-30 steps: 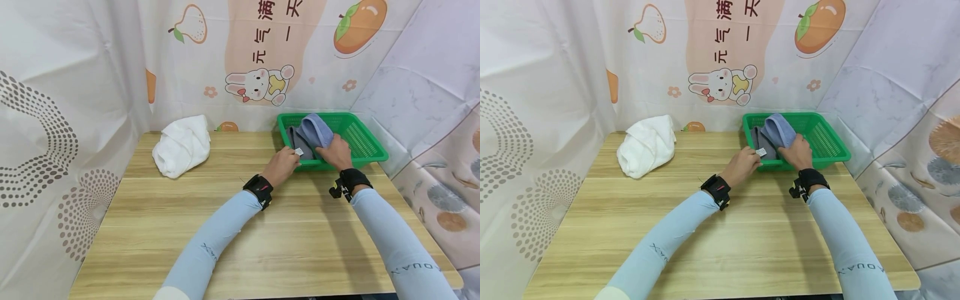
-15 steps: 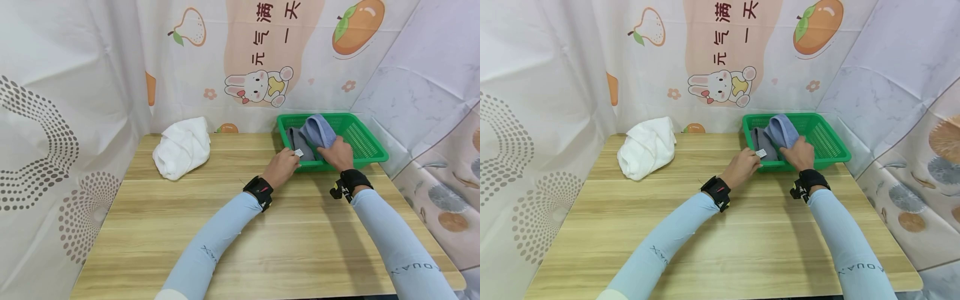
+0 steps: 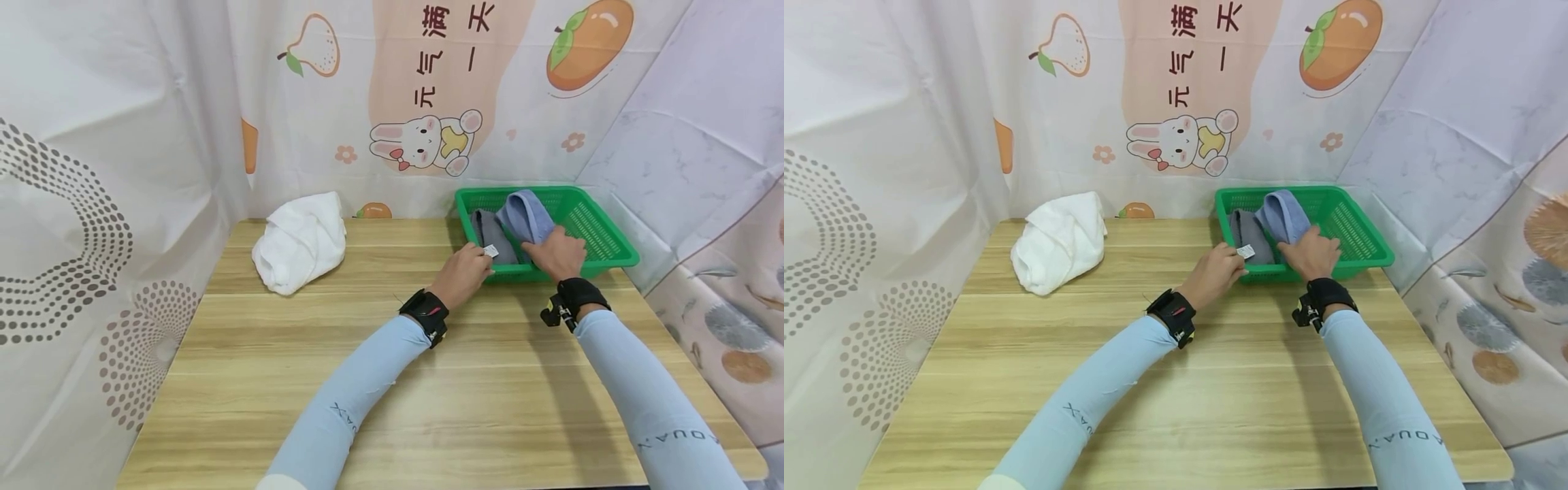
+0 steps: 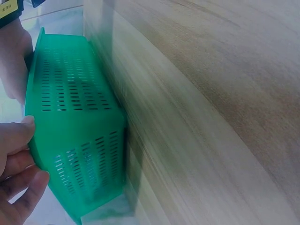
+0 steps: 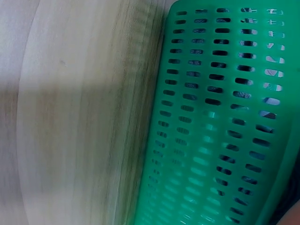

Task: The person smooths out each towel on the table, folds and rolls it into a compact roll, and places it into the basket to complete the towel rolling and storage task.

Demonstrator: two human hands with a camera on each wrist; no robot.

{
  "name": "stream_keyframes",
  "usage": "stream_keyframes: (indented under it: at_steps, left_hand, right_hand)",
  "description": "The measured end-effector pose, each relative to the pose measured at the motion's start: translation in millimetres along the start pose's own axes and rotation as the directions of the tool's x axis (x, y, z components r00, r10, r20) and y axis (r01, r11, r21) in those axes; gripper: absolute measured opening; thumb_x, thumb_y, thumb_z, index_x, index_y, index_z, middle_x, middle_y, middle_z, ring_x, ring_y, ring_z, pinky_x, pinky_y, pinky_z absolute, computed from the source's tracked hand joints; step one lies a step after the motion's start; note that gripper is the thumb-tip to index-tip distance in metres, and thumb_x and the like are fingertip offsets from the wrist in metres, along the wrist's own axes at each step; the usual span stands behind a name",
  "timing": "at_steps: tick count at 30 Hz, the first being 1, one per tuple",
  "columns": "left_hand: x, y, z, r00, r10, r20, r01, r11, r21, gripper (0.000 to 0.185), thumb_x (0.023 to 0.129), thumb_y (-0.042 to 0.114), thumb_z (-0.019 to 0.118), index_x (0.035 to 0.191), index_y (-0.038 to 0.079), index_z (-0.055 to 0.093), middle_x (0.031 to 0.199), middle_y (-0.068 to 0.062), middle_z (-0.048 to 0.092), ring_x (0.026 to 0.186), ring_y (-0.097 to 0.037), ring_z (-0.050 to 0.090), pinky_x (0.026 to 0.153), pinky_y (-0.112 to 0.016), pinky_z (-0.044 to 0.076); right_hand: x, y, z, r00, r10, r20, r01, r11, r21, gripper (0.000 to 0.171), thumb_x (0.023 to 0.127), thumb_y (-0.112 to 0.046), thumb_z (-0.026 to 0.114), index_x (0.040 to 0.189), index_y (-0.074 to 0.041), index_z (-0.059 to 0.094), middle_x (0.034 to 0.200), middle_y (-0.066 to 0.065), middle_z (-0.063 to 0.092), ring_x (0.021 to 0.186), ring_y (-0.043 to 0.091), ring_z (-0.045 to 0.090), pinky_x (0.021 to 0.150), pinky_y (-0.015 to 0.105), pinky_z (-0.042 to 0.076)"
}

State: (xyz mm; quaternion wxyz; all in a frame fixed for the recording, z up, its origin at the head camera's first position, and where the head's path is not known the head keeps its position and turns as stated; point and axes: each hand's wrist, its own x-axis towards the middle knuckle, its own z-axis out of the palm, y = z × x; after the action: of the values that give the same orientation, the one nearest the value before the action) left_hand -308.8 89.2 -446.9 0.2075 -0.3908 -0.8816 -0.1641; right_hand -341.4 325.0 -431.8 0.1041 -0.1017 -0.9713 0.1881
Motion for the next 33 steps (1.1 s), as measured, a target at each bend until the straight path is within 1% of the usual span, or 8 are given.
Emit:
stream_keyframes:
  at_steps: [2, 4, 9, 12, 19, 22, 27, 33]
  left_hand:
    - [0.1, 0.4, 0.0, 1.000, 0.003, -0.003, -0.003, 1.000, 0.000, 0.012, 0.100, 0.023, 0.071, 0.100, 0.012, 0.077, 0.097, 0.002, 0.070, 0.092, -0.013, 0.059, 0.083, -0.020, 0.047]
    - [0.1, 0.7, 0.1, 1.000, 0.005, -0.002, -0.005, 1.000, -0.002, 0.012, 0.100, 0.023, 0.071, 0.101, 0.013, 0.078, 0.097, 0.002, 0.070, 0.092, -0.013, 0.059, 0.083, -0.019, 0.047]
    - [-0.7, 0.5, -0.2, 1.000, 0.008, -0.004, -0.008, 1.000, 0.001, 0.012, 0.100, 0.023, 0.070, 0.100, 0.013, 0.077, 0.096, 0.002, 0.070, 0.091, -0.013, 0.058, 0.082, -0.020, 0.047]
    - [-0.9, 0.0, -0.6, 1.000, 0.003, -0.003, -0.003, 1.000, 0.004, 0.013, 0.101, 0.023, 0.070, 0.099, 0.012, 0.077, 0.095, 0.002, 0.069, 0.091, -0.013, 0.058, 0.082, -0.020, 0.047]
    - [-0.4, -0.4, -1.1, 1.000, -0.007, -0.008, 0.007, 1.000, 0.015, 0.013, 0.100, 0.023, 0.071, 0.100, 0.011, 0.077, 0.097, 0.001, 0.070, 0.092, -0.014, 0.058, 0.082, -0.020, 0.048]
    - [-0.3, -0.5, -1.0, 1.000, -0.008, -0.010, 0.008, 1.000, 0.012, 0.013, 0.099, 0.023, 0.071, 0.101, 0.011, 0.077, 0.098, 0.001, 0.070, 0.092, -0.014, 0.058, 0.082, -0.020, 0.048]
    - [0.4, -0.5, -0.4, 1.000, -0.006, 0.006, 0.006, 1.000, 0.014, 0.013, 0.100, 0.023, 0.070, 0.101, 0.012, 0.077, 0.099, 0.002, 0.070, 0.093, -0.013, 0.058, 0.083, -0.019, 0.048]
    - [0.8, -0.4, -1.1, 1.000, -0.001, 0.017, 0.001, 1.000, 0.026, 0.014, 0.101, 0.023, 0.069, 0.103, 0.012, 0.077, 0.100, 0.002, 0.070, 0.093, -0.013, 0.058, 0.083, -0.019, 0.047]
  right_hand:
    - [0.4, 0.6, 0.2, 1.000, 0.000, 0.005, 0.000, 1.000, -0.021, 0.079, 0.092, -0.044, 0.066, 0.129, 0.022, 0.045, 0.115, 0.050, 0.051, 0.107, 0.068, 0.047, 0.092, 0.074, 0.038]
    - [0.6, 1.7, 0.6, 1.000, 0.001, 0.011, 0.000, 1.000, -0.024, 0.078, 0.092, -0.044, 0.066, 0.127, 0.022, 0.047, 0.113, 0.049, 0.053, 0.104, 0.066, 0.050, 0.089, 0.072, 0.040]
    - [2.3, 4.1, 1.4, 1.000, -0.001, 0.018, 0.001, 1.000, 0.006, 0.072, 0.091, -0.045, 0.067, 0.117, 0.020, 0.050, 0.103, 0.043, 0.058, 0.094, 0.059, 0.058, 0.076, 0.067, 0.048]
    - [4.0, 4.2, 1.3, 1.000, -0.008, 0.021, 0.008, 1.000, 0.009, 0.072, 0.091, -0.046, 0.067, 0.114, 0.020, 0.051, 0.101, 0.042, 0.058, 0.093, 0.060, 0.058, 0.076, 0.066, 0.049]
    - [6.0, 3.7, 0.6, 0.999, -0.022, 0.029, 0.023, 1.000, -0.019, 0.071, 0.091, -0.046, 0.069, 0.109, 0.021, 0.052, 0.098, 0.042, 0.058, 0.091, 0.060, 0.058, 0.075, 0.067, 0.049]
    - [6.6, 3.5, 1.0, 0.999, -0.038, 0.031, 0.038, 0.999, -0.024, 0.068, 0.092, -0.045, 0.070, 0.105, 0.020, 0.054, 0.095, 0.041, 0.058, 0.090, 0.058, 0.059, 0.075, 0.066, 0.049]
    - [7.6, 3.7, 2.0, 0.997, -0.069, 0.022, 0.070, 0.997, -0.036, 0.062, 0.091, -0.042, 0.071, 0.096, 0.019, 0.057, 0.092, 0.038, 0.059, 0.087, 0.056, 0.061, 0.075, 0.066, 0.050]
    - [8.6, 3.7, 1.8, 0.996, -0.075, 0.044, 0.078, 0.996, -0.050, 0.060, 0.091, -0.040, 0.072, 0.092, 0.019, 0.058, 0.089, 0.038, 0.060, 0.083, 0.055, 0.062, 0.072, 0.065, 0.051]
